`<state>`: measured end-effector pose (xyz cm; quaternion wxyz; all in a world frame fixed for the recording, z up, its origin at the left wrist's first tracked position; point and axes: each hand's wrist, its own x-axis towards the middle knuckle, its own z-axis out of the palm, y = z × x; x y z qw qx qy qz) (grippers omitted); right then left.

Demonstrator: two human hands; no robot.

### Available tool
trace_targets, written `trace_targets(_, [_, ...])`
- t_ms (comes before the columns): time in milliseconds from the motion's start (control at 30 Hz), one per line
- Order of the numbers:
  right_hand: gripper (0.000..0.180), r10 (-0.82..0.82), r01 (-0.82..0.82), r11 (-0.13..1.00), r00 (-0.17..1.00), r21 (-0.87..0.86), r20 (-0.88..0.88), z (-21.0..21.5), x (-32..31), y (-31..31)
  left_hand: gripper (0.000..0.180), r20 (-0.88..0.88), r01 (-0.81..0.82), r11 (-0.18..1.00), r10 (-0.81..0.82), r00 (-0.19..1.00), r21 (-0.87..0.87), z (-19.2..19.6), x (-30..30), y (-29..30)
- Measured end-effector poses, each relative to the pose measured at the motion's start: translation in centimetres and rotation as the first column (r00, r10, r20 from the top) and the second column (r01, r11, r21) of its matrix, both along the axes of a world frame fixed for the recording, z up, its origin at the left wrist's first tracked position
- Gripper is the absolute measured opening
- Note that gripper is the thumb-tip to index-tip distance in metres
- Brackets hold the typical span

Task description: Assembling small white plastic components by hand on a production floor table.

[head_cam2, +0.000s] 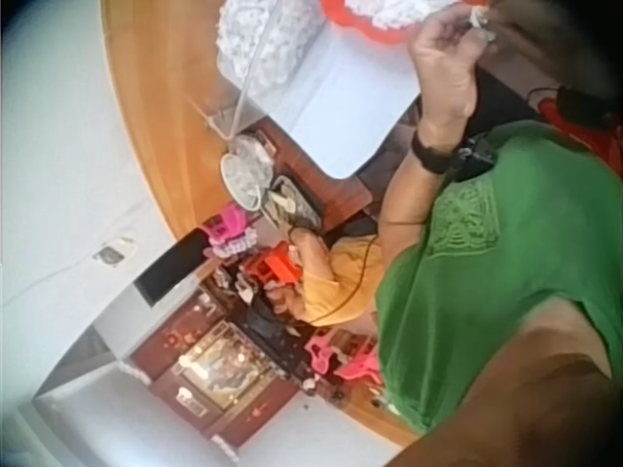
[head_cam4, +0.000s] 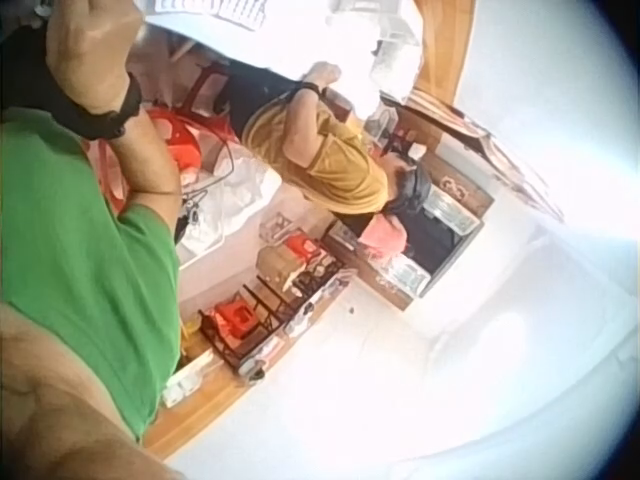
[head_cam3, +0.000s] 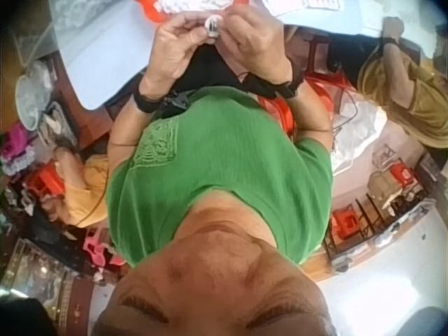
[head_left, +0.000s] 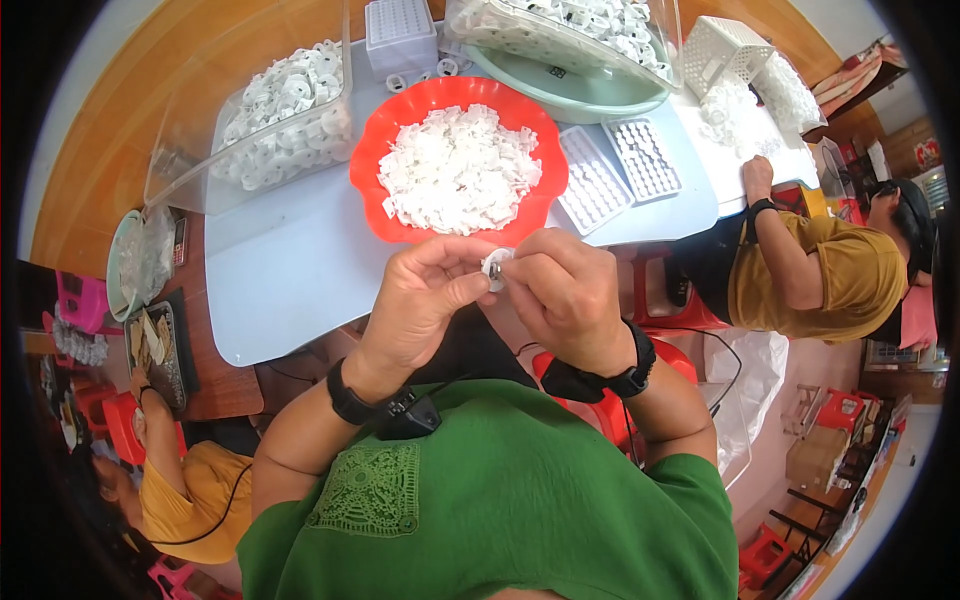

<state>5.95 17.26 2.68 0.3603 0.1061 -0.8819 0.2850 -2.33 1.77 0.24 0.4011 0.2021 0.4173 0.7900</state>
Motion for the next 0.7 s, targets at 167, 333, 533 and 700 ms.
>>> trace_targets(167, [0.014,0.005,-0.003,1.000,0.995,-0.019,0.100,0.5,0.5,-0.1,0.027,-0.019,-0.001,1.000,0.001,1.000,-0.009,0.0,0.2,-0.4])
trace_targets(333, [0.016,0.029,-0.020,0.997,0.990,-0.069,0.141,0.6,0.4,0.2,0.026,-0.041,-0.002,0.999,0.000,0.999,-0.041,0.1,0.5,-0.4])
trace_targets(533, [0.016,0.230,0.112,0.839,0.813,-0.532,0.535,2.1,0.3,1.4,0.021,-0.136,-0.007,0.995,-0.007,0.991,-0.098,0.4,0.5,-0.6])
trace_targets(700, [0.018,0.587,0.053,0.559,0.679,-0.827,0.441,1.1,0.5,2.8,0.022,-0.018,0.074,0.995,-0.075,0.997,-0.067,0.3,0.8,-0.2])
